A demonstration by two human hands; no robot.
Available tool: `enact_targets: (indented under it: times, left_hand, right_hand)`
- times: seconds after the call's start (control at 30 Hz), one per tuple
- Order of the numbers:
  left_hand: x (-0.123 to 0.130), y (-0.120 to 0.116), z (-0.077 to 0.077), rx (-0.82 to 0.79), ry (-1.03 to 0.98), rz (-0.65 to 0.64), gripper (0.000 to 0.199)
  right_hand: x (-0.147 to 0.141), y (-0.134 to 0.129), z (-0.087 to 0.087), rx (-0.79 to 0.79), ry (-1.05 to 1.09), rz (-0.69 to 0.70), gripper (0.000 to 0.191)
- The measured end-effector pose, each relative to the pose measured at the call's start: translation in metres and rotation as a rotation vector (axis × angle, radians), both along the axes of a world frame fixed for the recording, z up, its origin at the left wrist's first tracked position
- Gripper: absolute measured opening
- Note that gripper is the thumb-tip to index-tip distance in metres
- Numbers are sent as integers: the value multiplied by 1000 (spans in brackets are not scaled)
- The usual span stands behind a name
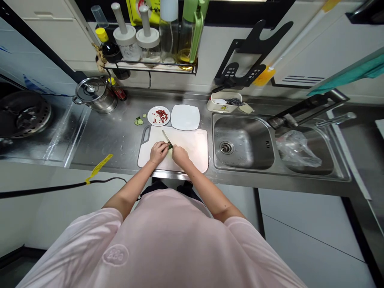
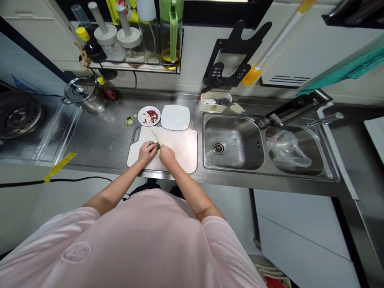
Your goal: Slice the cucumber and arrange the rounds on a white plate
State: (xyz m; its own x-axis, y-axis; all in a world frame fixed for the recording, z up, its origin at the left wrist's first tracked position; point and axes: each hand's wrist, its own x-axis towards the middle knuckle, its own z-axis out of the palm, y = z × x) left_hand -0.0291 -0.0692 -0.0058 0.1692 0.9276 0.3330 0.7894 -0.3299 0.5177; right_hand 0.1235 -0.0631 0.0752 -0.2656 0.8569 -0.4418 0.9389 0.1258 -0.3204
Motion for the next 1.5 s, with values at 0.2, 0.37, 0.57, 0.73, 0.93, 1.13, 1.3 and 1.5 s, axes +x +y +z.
enact_targets:
  times: [0.2,0.37,0.57,0.73,0.93,1.13,1.3,1.5]
  left_hand:
    - [1,-1,1,15,3,4,25]
    - [1,-1,0,22,-14,10,25]
    - [1,-1,-2,17,-18,15,25]
    - [0,0,-1,19,-15,2,25]
    - [0,0,0,13,-2,1,25]
    - [1,0,-1,22,-17,19,25]
    - [1,0,0,12,-24,16,25]
    - [1,0,-1,9,-22,14,25]
  right_hand:
    - [14,-17,-3,12,-24,18,25]
    - [25,-31,-2,-9,-50,14,23]
    - [16,-18,-3,-20,-31,24,25]
    - [4,-3,-6,4,-10,10,25]
    - [-2,4,-6,18,1,3,25]
    - [13,-14,-7,-4,-25,16,24]
    - [18,-21,-10,-7,-41,29,23]
    - [9,-10,-10,-12,-24,16,24]
